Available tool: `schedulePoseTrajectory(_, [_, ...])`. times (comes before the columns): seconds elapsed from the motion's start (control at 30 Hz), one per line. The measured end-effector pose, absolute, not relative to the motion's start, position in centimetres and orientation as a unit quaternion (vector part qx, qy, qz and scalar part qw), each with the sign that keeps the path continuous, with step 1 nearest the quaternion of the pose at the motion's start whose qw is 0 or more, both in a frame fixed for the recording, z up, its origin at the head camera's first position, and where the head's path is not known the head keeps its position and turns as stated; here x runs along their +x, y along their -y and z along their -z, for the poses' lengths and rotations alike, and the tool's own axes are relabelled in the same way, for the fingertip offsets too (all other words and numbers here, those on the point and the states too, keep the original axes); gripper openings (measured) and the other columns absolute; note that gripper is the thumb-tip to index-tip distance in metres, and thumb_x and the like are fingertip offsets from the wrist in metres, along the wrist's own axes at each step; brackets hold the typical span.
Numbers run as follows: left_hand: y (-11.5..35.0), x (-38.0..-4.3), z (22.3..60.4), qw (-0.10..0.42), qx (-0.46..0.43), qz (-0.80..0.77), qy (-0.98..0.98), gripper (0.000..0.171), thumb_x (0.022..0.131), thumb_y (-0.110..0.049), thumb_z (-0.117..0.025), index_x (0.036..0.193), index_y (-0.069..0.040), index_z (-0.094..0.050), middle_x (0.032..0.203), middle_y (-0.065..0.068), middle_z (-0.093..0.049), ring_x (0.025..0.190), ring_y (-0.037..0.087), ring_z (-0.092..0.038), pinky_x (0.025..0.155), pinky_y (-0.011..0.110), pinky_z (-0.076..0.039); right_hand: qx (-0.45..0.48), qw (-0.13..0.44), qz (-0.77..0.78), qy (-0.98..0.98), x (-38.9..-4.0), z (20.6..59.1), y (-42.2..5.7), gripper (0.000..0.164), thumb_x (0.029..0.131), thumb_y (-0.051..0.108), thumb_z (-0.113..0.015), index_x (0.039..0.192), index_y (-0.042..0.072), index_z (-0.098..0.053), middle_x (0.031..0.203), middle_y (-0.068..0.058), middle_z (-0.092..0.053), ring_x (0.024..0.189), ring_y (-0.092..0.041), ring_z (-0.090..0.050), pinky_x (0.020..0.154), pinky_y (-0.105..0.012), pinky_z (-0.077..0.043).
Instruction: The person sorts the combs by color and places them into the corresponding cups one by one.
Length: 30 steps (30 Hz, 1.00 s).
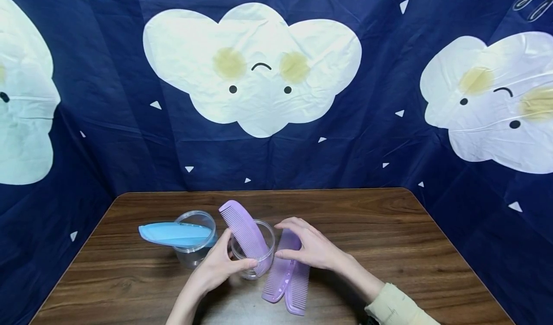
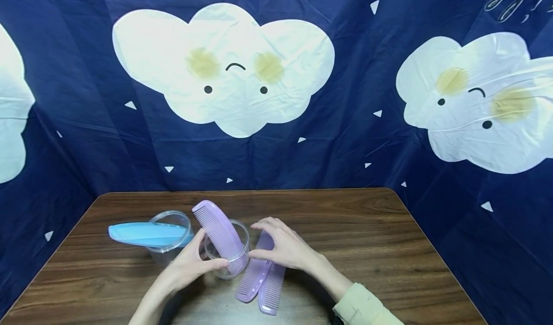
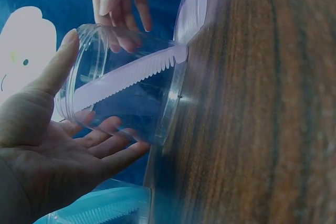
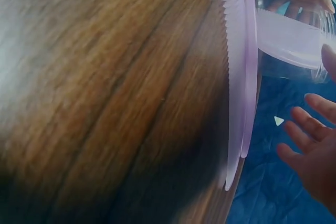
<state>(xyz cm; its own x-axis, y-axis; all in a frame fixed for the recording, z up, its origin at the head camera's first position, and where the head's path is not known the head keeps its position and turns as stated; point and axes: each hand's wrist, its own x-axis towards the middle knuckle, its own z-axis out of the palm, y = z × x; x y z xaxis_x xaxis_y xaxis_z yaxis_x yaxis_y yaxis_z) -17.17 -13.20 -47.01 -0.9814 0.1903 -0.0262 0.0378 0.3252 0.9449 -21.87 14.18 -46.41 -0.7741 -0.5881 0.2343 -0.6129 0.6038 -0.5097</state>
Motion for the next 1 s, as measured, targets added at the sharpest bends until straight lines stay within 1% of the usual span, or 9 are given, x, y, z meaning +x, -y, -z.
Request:
schedulePoseTrajectory(0.13, [13.27, -17.16, 47.07, 0.065, 0.070, -0.572, -0.815, 0.080, 0.077, -0.025, -0.090, 0.143, -0.009, -0.046, 0.139, 0.013, -0.061, 0.134, 0.030, -0.054, 0.113, 0.055, -0.045, 0.347, 0.000, -0.264, 0.900, -21.87, 46.55, -14.29, 0.066, 0.084, 0.052, -0.080, 0.140, 0.022, -0.061, 0.140, 0.007, -0.060, 0.134, -0.014, -0.055, 0.112, -0.043, -0.047])
schedulePoseTrajectory(0.27, [13.29, -17.13, 47.08, 0.065, 0.070, -0.569, -0.816, 0.081, 0.078, -0.025, -0.090, 0.143, -0.009, -0.045, 0.140, 0.013, -0.061, 0.135, 0.031, -0.054, 0.113, 0.057, -0.045, 0.368, -0.013, -0.229, 0.901, -21.92, 46.83, -14.40, 0.067, 0.083, 0.052, -0.081, 0.138, 0.019, -0.062, 0.140, 0.008, -0.060, 0.134, -0.013, -0.054, 0.113, -0.040, -0.046])
schedulePoseTrajectory(0.43, [13.29, -17.12, 47.01, 0.069, 0.071, -0.575, -0.812, 0.082, 0.078, -0.024, -0.090, 0.144, -0.008, -0.045, 0.139, 0.013, -0.060, 0.133, 0.030, -0.055, 0.111, 0.054, -0.046, 0.398, -0.022, -0.177, 0.900, -21.85, 47.21, -14.51, 0.068, 0.080, 0.055, -0.083, 0.135, 0.019, -0.065, 0.141, 0.006, -0.060, 0.139, -0.015, -0.051, 0.116, -0.043, -0.043])
schedulePoseTrajectory(0.6, [13.30, -17.09, 46.99, 0.067, 0.069, -0.576, -0.811, 0.081, 0.078, -0.024, -0.090, 0.143, -0.008, -0.045, 0.139, 0.013, -0.061, 0.132, 0.030, -0.055, 0.110, 0.053, -0.047, 0.434, -0.022, -0.114, 0.893, -21.86, 47.26, -14.55, 0.068, 0.078, 0.057, -0.083, 0.133, 0.021, -0.067, 0.140, 0.007, -0.062, 0.136, -0.014, -0.053, 0.115, -0.043, -0.044])
schedulePoseTrajectory(0.67, [13.29, -17.09, 46.98, 0.066, 0.069, -0.576, -0.812, 0.081, 0.077, -0.023, -0.090, 0.143, -0.008, -0.045, 0.138, 0.013, -0.061, 0.132, 0.029, -0.056, 0.110, 0.052, -0.047, 0.449, -0.019, -0.097, 0.888, -21.93, 47.23, -14.57, 0.068, 0.077, 0.058, -0.083, 0.132, 0.021, -0.068, 0.138, 0.007, -0.063, 0.135, -0.013, -0.054, 0.114, -0.041, -0.044])
schedulePoseTrajectory(0.87, [13.28, -17.18, 46.88, 0.069, 0.070, -0.578, -0.810, 0.082, 0.077, -0.022, -0.091, 0.144, -0.008, -0.044, 0.136, 0.012, -0.063, 0.128, 0.025, -0.058, 0.105, 0.041, -0.049, 0.474, -0.023, -0.073, 0.877, -22.07, 47.11, -14.65, 0.066, 0.077, 0.059, -0.082, 0.131, 0.024, -0.069, 0.136, 0.008, -0.064, 0.134, -0.012, -0.055, 0.115, -0.040, -0.043])
schedulePoseTrajectory(1.0, [13.27, -17.26, 46.88, 0.072, 0.073, -0.581, -0.808, 0.081, 0.078, -0.022, -0.090, 0.144, -0.008, -0.044, 0.136, 0.011, -0.063, 0.128, 0.025, -0.058, 0.106, 0.040, -0.048, 0.489, -0.025, -0.056, 0.870, -22.14, 47.12, -14.69, 0.066, 0.077, 0.058, -0.083, 0.133, 0.027, -0.068, 0.139, 0.007, -0.064, 0.135, -0.013, -0.055, 0.118, -0.039, -0.041])
